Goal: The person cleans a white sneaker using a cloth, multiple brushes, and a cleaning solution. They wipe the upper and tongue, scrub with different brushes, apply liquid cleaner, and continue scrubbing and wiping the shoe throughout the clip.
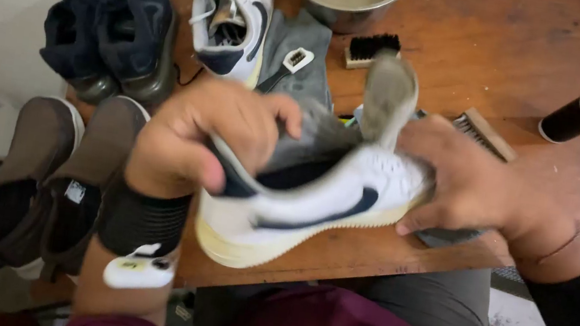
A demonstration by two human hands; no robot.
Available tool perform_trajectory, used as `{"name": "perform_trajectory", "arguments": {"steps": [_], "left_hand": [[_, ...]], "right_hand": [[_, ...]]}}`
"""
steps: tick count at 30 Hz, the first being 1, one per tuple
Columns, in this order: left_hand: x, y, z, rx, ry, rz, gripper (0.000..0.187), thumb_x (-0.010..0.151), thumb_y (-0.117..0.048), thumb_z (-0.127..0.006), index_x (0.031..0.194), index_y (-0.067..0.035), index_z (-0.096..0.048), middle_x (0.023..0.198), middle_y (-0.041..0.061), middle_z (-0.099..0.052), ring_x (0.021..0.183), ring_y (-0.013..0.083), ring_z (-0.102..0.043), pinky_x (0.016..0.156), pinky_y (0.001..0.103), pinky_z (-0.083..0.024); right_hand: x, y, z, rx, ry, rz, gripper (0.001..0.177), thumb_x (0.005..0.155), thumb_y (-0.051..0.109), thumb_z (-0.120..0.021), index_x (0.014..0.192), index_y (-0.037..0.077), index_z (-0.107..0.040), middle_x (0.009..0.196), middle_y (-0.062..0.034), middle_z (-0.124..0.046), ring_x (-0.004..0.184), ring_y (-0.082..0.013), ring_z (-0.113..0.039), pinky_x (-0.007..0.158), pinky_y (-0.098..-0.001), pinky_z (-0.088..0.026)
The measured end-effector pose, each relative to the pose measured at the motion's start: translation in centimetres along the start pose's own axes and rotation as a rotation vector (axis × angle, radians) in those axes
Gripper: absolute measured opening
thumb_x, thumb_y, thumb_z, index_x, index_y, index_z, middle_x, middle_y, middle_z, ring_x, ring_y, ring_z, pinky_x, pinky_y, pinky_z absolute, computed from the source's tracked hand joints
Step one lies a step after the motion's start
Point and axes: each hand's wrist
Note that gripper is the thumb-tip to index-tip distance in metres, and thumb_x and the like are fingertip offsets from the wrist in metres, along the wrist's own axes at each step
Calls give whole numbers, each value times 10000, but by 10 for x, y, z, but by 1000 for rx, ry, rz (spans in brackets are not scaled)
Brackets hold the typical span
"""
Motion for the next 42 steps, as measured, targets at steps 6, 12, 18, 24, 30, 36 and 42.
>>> {"name": "perform_trajectory", "arguments": {"steps": [6,12,18,24,30,36,42], "left_hand": [[-29,-3,-11,236,355,291,169,808,-227,-787,765,-75,-729,843,28,-768,810,193,-748,1214,554,-276],[-66,3,-19,301,277,638,280,621,-137,-949,869,-206,-839,875,-37,-766,880,136,-701,712,268,-570],[-59,1,-9,230,245,599,280,715,-326,-875,963,-204,-831,899,-13,-787,875,146,-699,855,312,-527],[-59,77,8,753,-275,952,233,843,-265,-760,1060,-187,-792,947,36,-769,893,192,-734,810,372,-563],[-54,122,9,908,-259,1091,338,897,-335,-715,1233,-307,-735,1264,-14,-667,1138,245,-670,913,387,-555],[-63,149,24,899,-200,1021,271,886,-340,-743,1131,-237,-796,1199,50,-700,1091,300,-693,907,410,-562],[-56,132,24,789,-266,973,317,836,-208,-784,1147,-146,-793,1175,148,-714,1020,371,-713,870,396,-582]], "right_hand": [[-21,0,-33,-229,61,-199,939,459,402,-952,1266,31,-646,1260,-162,-598,1085,-351,-514,981,-496,-419],[-24,-2,-46,-439,83,-67,953,487,446,-972,1276,71,-593,1196,-136,-570,1000,-343,-513,923,-490,-448],[9,-26,-7,-91,72,-154,439,902,414,-683,1211,101,-679,1204,-94,-728,1091,-245,-719,952,-403,-564],[73,-63,-41,-363,104,-47,495,766,218,-832,1200,25,-692,1112,-235,-734,1040,-467,-673,916,-578,-536],[87,-104,-79,-653,328,-225,200,829,233,-683,1018,180,-723,966,-4,-708,943,-275,-719,799,-435,-591],[87,-80,-66,-844,240,45,66,790,147,-637,831,199,-637,764,39,-637,823,-225,-684,737,-407,-552],[72,-96,2,-823,-27,372,69,702,156,-594,683,211,-557,676,43,-495,713,-267,-517,679,-412,-429]]}}
Point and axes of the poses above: each hand's wrist, its own x-axis towards the middle knuckle, its own z-axis out of the back of the hand, y = z × x
